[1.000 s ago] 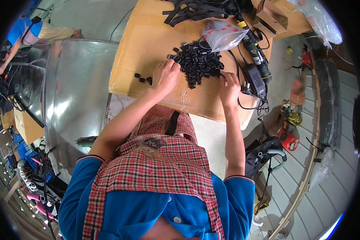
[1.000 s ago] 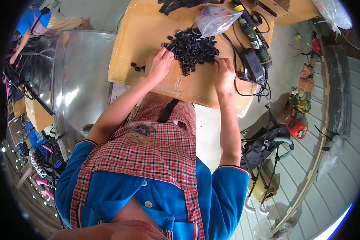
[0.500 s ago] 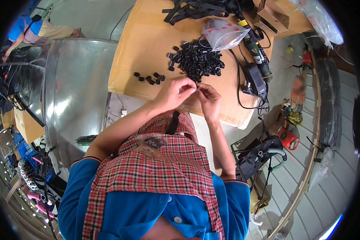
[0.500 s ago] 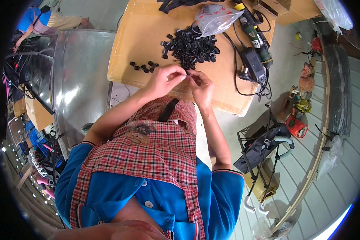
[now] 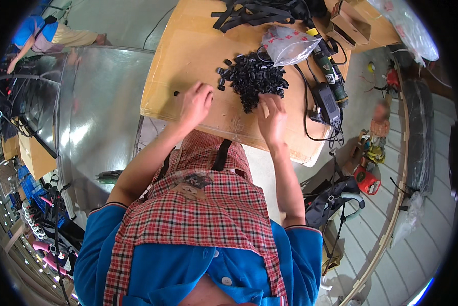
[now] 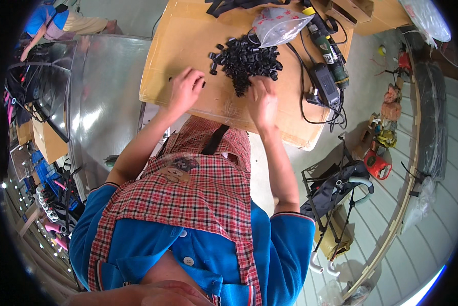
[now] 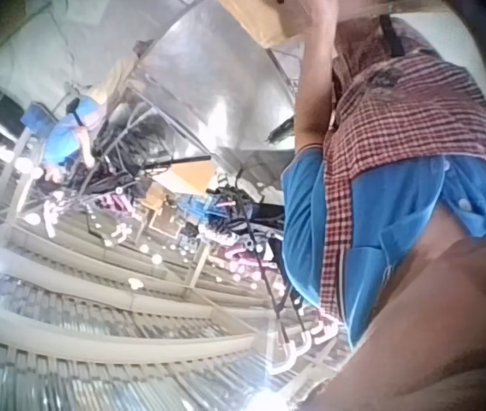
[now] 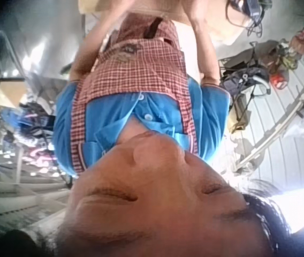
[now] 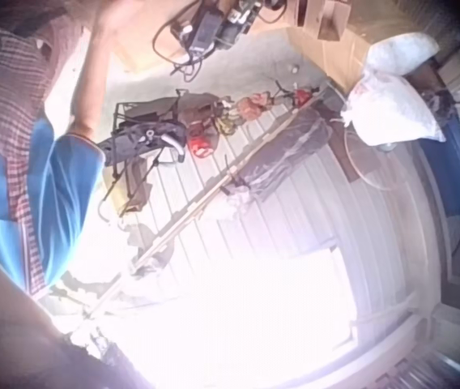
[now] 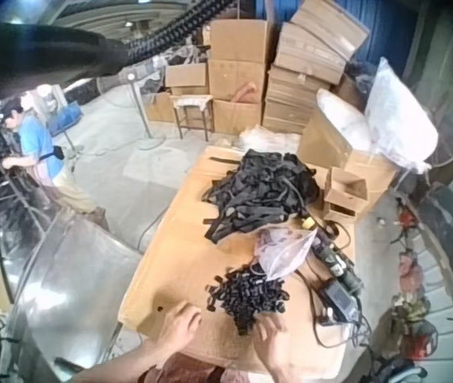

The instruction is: The person uses a corded electric screwdriver to attach black plastic caps to a stroller frame. They repeatedly pick caps from a pile on a table, insert them into the screwdriver, and drive them into the stroller. The person also briefly handles a yellow sack and sorts caps on the table.

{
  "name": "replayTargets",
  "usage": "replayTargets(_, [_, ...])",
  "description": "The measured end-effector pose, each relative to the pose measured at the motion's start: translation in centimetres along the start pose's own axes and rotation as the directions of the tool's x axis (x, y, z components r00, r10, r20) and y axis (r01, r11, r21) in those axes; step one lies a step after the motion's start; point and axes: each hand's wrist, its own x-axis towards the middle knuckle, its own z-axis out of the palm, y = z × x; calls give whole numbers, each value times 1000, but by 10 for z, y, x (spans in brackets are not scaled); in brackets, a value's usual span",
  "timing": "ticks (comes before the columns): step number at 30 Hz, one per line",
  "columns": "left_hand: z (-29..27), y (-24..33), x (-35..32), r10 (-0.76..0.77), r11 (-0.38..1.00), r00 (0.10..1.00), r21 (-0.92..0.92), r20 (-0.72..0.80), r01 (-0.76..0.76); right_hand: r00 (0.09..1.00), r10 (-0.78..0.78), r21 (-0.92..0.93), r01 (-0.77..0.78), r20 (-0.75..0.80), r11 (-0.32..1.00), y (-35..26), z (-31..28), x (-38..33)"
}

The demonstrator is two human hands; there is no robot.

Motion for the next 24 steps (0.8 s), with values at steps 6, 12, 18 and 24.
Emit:
replayTargets(6, [29, 7, 29, 216, 976, 968, 58, -126, -210, 978, -202, -253, 182, -54, 950, 32, 6, 11])
replayTargets(12, [42, 23, 39, 203, 979, 971, 21, -128, -202, 973, 224, 208, -210, -47, 955, 14, -1, 2])
replayTargets(18, [15, 58, 1, -17, 787, 978, -601, 209, 142, 851, 458, 723, -483, 255, 495, -13, 7, -27])
replayTargets(24, [0, 59, -8, -83, 823, 966, -530, 245, 205, 824, 445, 719, -541, 350, 435, -22, 11, -32])
